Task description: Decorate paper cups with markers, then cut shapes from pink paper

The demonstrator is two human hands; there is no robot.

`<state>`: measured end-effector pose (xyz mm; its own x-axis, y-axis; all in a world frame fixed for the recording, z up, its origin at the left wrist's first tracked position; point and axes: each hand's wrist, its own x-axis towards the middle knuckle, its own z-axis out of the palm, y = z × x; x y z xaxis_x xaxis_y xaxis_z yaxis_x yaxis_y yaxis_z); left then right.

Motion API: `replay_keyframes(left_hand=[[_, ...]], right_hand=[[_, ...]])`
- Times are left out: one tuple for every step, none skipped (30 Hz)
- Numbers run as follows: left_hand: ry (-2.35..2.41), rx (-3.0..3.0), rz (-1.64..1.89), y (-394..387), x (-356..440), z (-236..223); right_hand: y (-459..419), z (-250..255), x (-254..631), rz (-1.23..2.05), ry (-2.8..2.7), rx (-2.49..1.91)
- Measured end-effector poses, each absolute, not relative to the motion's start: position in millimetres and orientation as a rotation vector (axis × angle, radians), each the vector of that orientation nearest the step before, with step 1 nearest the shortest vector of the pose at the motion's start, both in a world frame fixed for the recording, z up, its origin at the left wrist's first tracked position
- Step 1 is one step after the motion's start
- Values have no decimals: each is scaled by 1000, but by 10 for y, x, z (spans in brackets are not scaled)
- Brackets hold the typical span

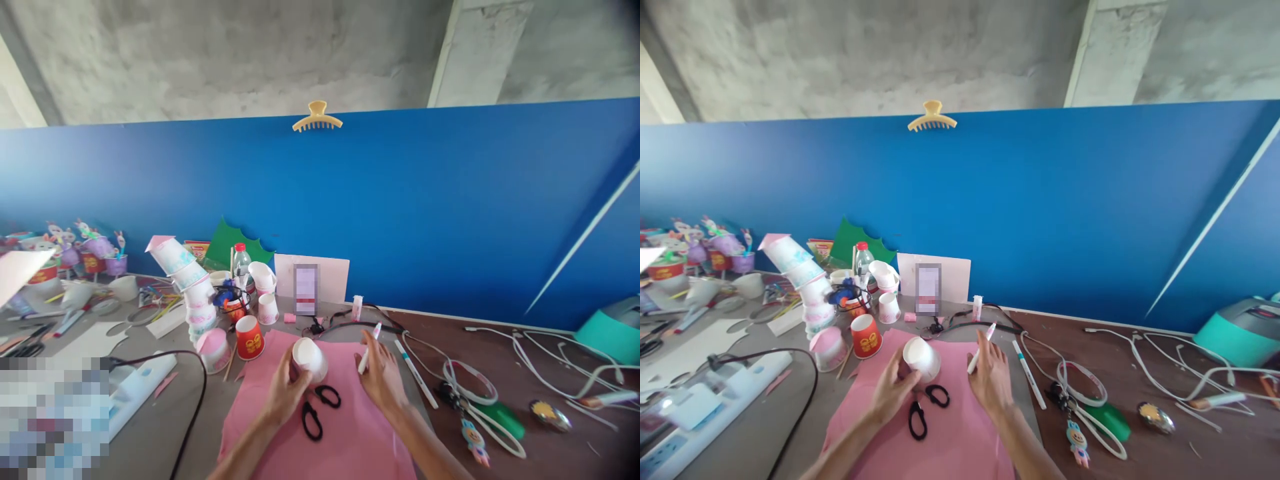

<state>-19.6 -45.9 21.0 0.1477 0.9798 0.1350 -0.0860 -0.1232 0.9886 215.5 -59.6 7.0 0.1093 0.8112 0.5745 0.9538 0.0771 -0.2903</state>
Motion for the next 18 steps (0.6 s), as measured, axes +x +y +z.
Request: replay_keyframes(left_hand=[[1007,1372,1210,-457,-194,203],[1032,1410,1208,-453,-191,188],[1047,1430,1221,-447,-186,162],[1050,1422,1248,-438,-180,127],[1051,1391,1288,-427,-172,85],[1051,1356,1321,-414,-164,39],[1058,1336,1344,-401,-157,-5],[1072,1335,1364,-388,-151,-44],[1089,1352,1377,-377,-149,-72],[1109,1383,1391,-371,-150,-88],[1130,1422,1409,-368,-155,-89],[1150,1459,1429,-371,-163,-76],[1168,1494,1452,-380,-172,-51],[1185,1523,1476,-394,-183,-14],[1201,1545,1503,-415,-194,29],[1213,1564,1526,-440,-204,78],[1221,1580,1557,-472,-211,128],[1218,1595,1597,-508,-215,178]], right_hand=[[-594,114,2232,-296,-1749,-1799],[-596,163,2318,-302,-1770,-1848],[-602,214,2410,-312,-1776,-1909],[-611,261,2502,-324,-1771,-1976],[-624,300,2589,-337,-1751,-2051],[-640,328,2667,-348,-1730,-2118],[-659,342,2731,-354,-1722,-2173],[-680,341,2781,-359,-1723,-2216],[-701,327,2818,-360,-1729,-2249],[-720,302,2843,-357,-1739,-2275],[-735,270,2861,-350,-1748,-2293],[-745,235,2874,-338,-1757,-2304],[-747,202,2884,-321,-1767,-2304],[-742,175,2892,-302,-1779,-2295],[-730,157,2897,-282,-1788,-2276],[-712,152,2895,-264,-1791,-2244],[-692,161,2883,-256,-1793,-2205],[-673,187,2853,-248,-1771,-2146]])
